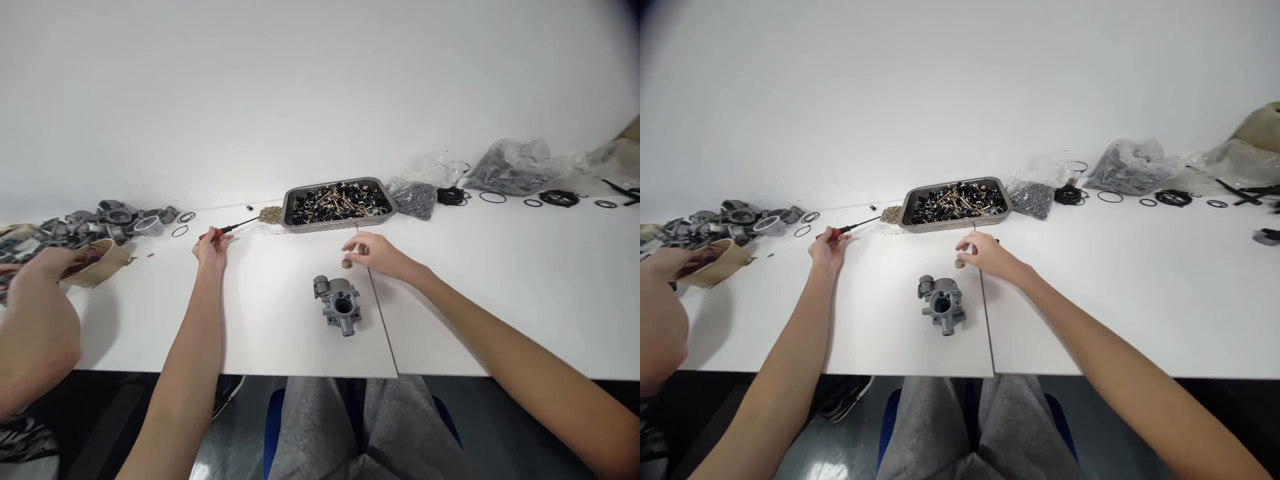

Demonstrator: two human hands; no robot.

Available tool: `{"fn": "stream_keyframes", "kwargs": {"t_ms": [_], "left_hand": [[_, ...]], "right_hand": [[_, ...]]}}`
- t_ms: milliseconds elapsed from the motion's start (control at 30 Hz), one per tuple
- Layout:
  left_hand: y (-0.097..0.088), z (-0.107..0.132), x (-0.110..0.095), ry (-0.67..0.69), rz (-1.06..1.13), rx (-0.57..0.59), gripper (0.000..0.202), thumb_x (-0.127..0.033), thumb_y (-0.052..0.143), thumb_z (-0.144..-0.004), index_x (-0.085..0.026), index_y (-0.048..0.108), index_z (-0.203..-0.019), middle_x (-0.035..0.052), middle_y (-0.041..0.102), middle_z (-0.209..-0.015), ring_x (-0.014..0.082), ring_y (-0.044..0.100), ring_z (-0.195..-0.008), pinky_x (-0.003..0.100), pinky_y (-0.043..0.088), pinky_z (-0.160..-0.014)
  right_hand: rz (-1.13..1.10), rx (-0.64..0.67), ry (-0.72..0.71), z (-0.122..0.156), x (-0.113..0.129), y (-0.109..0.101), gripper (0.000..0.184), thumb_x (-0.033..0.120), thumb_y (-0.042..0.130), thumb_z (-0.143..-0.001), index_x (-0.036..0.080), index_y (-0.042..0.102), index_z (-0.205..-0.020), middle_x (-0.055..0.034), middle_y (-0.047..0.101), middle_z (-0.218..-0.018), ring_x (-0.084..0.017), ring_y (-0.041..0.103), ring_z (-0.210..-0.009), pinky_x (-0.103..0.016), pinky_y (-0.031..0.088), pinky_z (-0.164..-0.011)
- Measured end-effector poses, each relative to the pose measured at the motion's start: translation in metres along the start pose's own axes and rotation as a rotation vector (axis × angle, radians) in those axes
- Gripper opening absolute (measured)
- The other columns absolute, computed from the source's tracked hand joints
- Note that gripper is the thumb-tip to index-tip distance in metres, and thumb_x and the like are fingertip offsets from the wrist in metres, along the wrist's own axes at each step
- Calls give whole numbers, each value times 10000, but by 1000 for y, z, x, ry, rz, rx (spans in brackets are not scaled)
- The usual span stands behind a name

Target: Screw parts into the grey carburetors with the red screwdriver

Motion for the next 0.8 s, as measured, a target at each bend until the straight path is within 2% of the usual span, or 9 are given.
{"fn": "stream_keyframes", "kwargs": {"t_ms": [67, 133, 167, 233, 333, 400, 533, 700, 800], "left_hand": [[2, 3, -2, -3, 0, 16, 187, -183, 631, -776, -138, 468, -697, -26, 533, -589, 60, 536, -497, 283, 619, -689], [7, 7, -7, -6, 2, 54, 162, -166, 629, -759, -131, 490, -684, -18, 535, -589, 61, 537, -504, 264, 612, -664], [12, 10, -11, -12, 2, 87, 149, -158, 632, -746, -127, 504, -676, -12, 540, -592, 62, 534, -504, 258, 606, -639], [24, 19, -19, -25, -17, 197, 119, -153, 647, -717, -113, 544, -673, 0, 549, -604, 65, 522, -493, 254, 583, -574], [51, 41, -29, -16, -110, 426, 149, -196, 710, -682, -91, 611, -716, 25, 582, -644, 91, 544, -496, 280, 559, -516], [70, 62, -27, -23, -205, 555, 238, -233, 778, -637, -85, 646, -769, 48, 625, -691, 136, 605, -541, 324, 585, -562], [103, 104, 0, -42, -448, 769, 376, -284, 857, -563, -99, 690, -845, 104, 696, -775, 214, 679, -648, 388, 600, -692], [124, 134, 25, 288, -892, 896, 219, -245, 825, -598, -169, 726, -777, 76, 699, -795, 157, 619, -701, 301, 529, -696], [133, 154, 18, 436, -887, 903, 204, -274, 783, -660, -200, 736, -844, 81, 688, -905, 162, 602, -816, 270, 515, -703]], "right_hand": [[74, -142, -57, -1, 0, -20, 209, 332, 598, -853, 170, 716, -914, -92, 659, -963, -184, 574, -776, -344, 446, -730], [99, -252, -54, 0, -4, -46, 223, 327, 566, -876, 161, 711, -910, -91, 665, -941, -187, 575, -788, -339, 442, -732], [106, -257, -26, 1, -8, -56, 224, 329, 571, -874, 159, 712, -912, -89, 673, -930, -189, 578, -791, -334, 442, -725], [110, -136, 66, 2, -21, -67, 241, 348, 633, -830, 163, 722, -957, -91, 686, -971, -195, 591, -805, -325, 451, -709], [53, 158, 152, 7, -40, -64, 417, 363, 745, -725, 172, 710, -1095, -108, 669, -1130, -201, 613, -836, -309, 469, -689], [14, 215, 145, 8, -46, -60, 459, 355, 763, -699, 156, 708, -1109, -115, 678, -1118, -196, 620, -826, -298, 467, -675], [13, 134, 125, 5, -45, -57, 333, 348, 724, -731, 138, 740, -988, -86, 705, -900, -178, 612, -753, -288, 441, -647], [-88, 33, 58, 0, -28, -52, 335, 349, 727, -716, 134, 731, -974, -51, 670, -801, -156, 586, -708, -293, 450, -657], [-215, -44, -28, -2, -14, -45, 330, 376, 715, -731, 137, 717, -957, -45, 654, -814, -159, 588, -737, -319, 479, -705]]}}
Point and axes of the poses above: each hand's wrist, its own z-axis away from the middle knuckle, its own y-axis out of the palm, x = y × z, the point moved 6 cm from there along -z, towards the middle knuckle
